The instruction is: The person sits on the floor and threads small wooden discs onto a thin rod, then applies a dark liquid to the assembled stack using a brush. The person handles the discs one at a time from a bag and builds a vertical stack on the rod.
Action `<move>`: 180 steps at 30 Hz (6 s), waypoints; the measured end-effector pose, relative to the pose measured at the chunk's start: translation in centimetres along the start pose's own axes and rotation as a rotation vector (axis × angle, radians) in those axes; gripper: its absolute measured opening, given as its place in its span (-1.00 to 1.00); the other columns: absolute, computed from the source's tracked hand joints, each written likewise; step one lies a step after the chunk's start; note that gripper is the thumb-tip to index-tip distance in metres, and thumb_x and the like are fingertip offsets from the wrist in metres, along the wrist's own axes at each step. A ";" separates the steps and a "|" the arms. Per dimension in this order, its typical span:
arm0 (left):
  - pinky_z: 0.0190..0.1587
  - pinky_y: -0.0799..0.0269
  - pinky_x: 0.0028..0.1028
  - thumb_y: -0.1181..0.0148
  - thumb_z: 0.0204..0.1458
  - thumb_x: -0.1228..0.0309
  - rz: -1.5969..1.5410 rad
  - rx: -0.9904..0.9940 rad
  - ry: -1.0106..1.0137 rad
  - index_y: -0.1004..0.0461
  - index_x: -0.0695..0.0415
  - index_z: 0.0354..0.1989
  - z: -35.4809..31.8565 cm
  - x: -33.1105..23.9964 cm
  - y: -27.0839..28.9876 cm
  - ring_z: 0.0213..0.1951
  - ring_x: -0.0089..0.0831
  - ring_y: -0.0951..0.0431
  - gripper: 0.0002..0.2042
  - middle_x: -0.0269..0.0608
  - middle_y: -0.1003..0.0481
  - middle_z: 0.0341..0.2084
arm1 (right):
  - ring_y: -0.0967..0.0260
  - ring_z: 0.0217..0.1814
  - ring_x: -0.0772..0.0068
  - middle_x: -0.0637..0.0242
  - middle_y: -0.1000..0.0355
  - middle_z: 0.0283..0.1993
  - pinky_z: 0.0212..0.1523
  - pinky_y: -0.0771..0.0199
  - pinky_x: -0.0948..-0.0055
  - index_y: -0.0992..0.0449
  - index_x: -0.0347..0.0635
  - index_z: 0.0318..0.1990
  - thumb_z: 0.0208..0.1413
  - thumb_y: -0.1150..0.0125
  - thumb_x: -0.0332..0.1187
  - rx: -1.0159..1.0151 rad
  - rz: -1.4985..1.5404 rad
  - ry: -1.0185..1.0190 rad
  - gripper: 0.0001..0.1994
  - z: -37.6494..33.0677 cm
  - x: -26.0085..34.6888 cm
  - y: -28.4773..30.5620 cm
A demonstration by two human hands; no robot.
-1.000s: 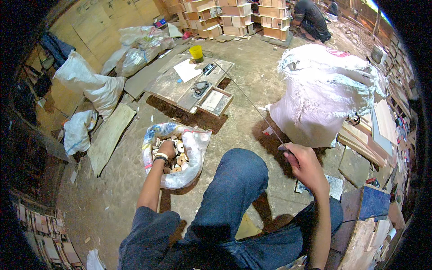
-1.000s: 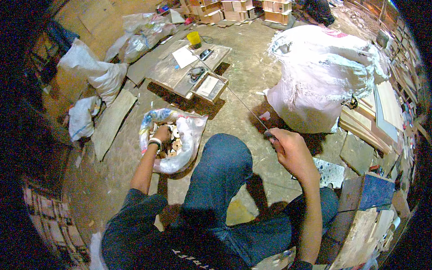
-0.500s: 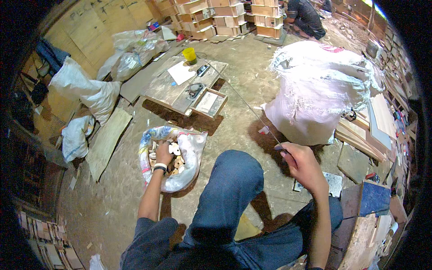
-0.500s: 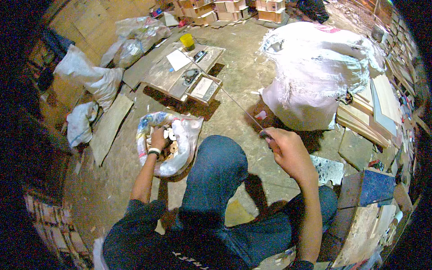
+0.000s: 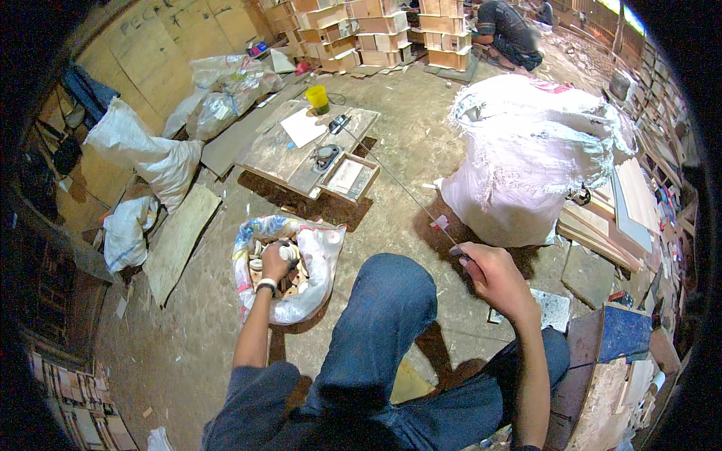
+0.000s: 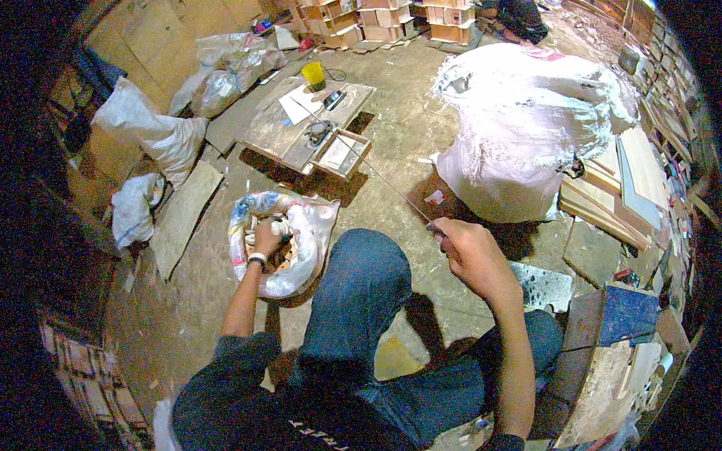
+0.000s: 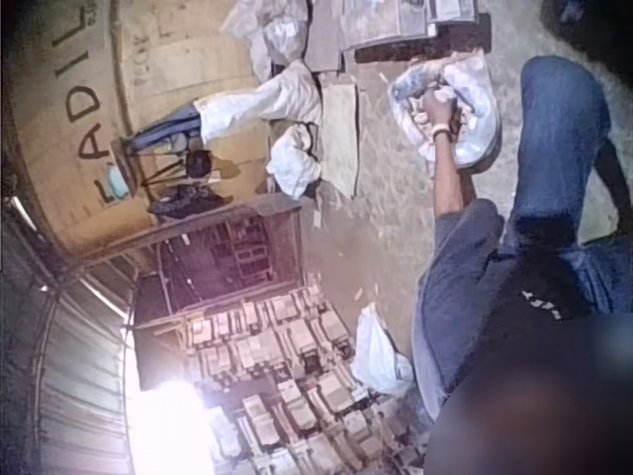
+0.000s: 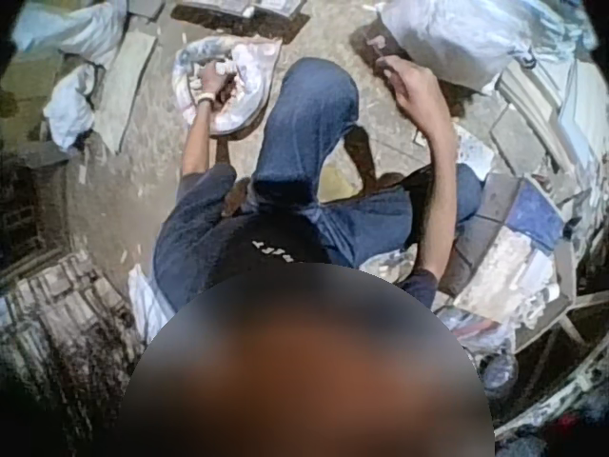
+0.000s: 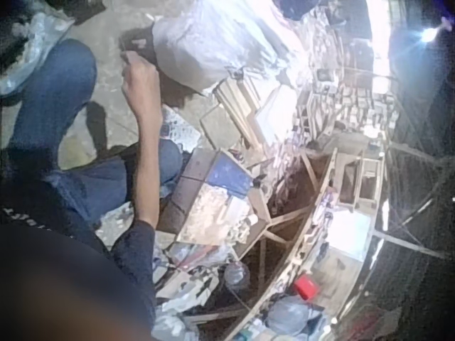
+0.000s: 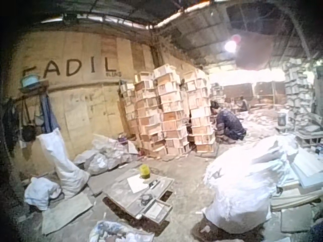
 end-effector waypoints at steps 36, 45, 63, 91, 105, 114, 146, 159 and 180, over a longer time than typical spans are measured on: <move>0.05 -0.65 -0.20 -0.26 0.18 0.35 -1.716 0.230 0.292 -0.48 0.24 0.13 0.8 -7.9 8.8 -0.02 -0.19 -0.65 -0.62 -0.04 -0.58 0.02 | -0.50 -0.28 -0.19 -0.15 -0.53 -0.22 -0.16 -0.48 0.02 -0.41 0.02 0.33 -0.03 -0.08 -0.65 0.355 0.143 0.163 -0.33 2.5 -2.9 -15.6; 0.06 -0.61 -0.28 -0.34 0.11 0.29 -1.256 0.450 0.122 -0.52 0.22 0.09 0.7 -11.7 11.1 -0.06 -0.25 -0.64 -0.59 -0.07 -0.59 -0.03 | -0.46 -0.39 -0.11 -0.11 -0.50 -0.35 -0.24 -0.49 0.06 -0.38 0.14 0.37 -0.09 -0.13 -0.69 0.384 0.081 0.209 -0.22 2.4 -2.3 -14.7; 0.19 -0.47 -0.33 -0.04 0.33 0.06 -1.731 0.288 0.198 -0.41 0.25 0.22 3.1 -15.7 7.1 0.11 -0.27 -0.53 -0.50 -0.03 -0.52 0.08 | -0.51 -0.34 0.06 -0.15 -0.52 -0.27 -0.16 -0.51 0.30 -0.39 -0.06 0.34 -0.08 -0.06 -0.72 0.346 0.140 -0.007 -0.28 3.0 -3.7 -14.0; 0.29 -0.29 -0.39 -0.08 0.32 0.03 -0.847 0.304 -0.439 -0.60 0.14 0.11 4.7 -29.8 16.0 0.20 -0.41 -0.45 -0.54 -0.16 -0.44 0.26 | -0.53 0.01 0.24 0.10 -0.57 0.01 0.08 -0.47 0.33 -0.53 -0.27 0.11 0.26 -0.22 -0.41 0.098 0.354 -0.004 -0.70 4.5 -0.4 -8.7; 0.02 -0.47 -0.06 -0.29 0.00 0.33 0.225 0.288 0.162 -0.55 0.29 -0.22 -2.6 3.4 1.0 -0.06 0.13 -0.54 -0.73 0.21 -0.53 -0.13 | -0.51 -0.24 0.12 0.09 -0.51 -0.25 -0.26 -0.52 0.30 -0.60 -0.22 -0.05 0.16 -0.24 -0.50 -0.012 0.210 0.087 -0.79 4.3 -0.5 -6.5; 0.07 -0.43 -0.02 -0.27 -0.16 0.54 0.210 -0.018 0.253 -0.55 0.37 -0.30 -5.7 6.2 -1.5 0.00 0.28 -0.46 -0.78 0.41 -0.40 0.00 | -0.52 -0.28 0.08 0.05 -0.52 -0.25 -0.26 -0.52 0.25 -0.60 -0.23 -0.07 0.14 -0.26 -0.48 0.011 0.220 0.080 -0.80 4.4 -0.3 -6.5; 0.08 -0.35 -0.01 -0.17 -0.14 0.62 0.093 -0.074 0.015 -0.35 0.26 -0.03 -2.7 4.6 -0.6 0.01 0.27 -0.38 -0.60 0.27 -0.40 -0.13 | -0.55 -0.18 0.01 0.02 -0.56 -0.15 -0.17 -0.58 0.23 -0.60 -0.26 -0.07 0.16 -0.26 -0.47 0.080 0.223 0.070 -0.80 4.1 0.2 -6.9; 0.27 -0.23 0.07 -0.31 -0.16 0.48 0.273 0.079 0.182 -0.29 0.40 0.12 -2.8 5.4 -6.1 0.20 0.37 -0.24 -0.40 0.48 -0.25 0.11 | -0.50 -0.30 0.12 0.01 -0.53 -0.23 -0.26 -0.48 0.26 -0.57 -0.33 -0.08 0.15 -0.29 -0.49 0.033 0.258 0.155 -0.80 3.8 0.9 -6.1; 0.04 -0.43 -0.03 -0.20 0.03 0.45 0.077 0.302 0.126 -0.31 0.44 -0.03 -5.7 6.8 -4.8 0.00 0.28 -0.50 -0.61 0.42 -0.48 -0.14 | -0.55 -0.10 -0.08 -0.04 -0.57 -0.13 -0.06 -0.55 0.15 -0.61 -0.28 -0.08 0.12 -0.27 -0.48 0.077 0.206 0.120 -0.78 2.9 0.9 -6.0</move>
Point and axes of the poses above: each hand's wrist, its own z-axis towards the middle knuckle, its own y-axis out of the back of the hand, x = y × z, the point moved 9 cm from there along z, towards the middle knuckle
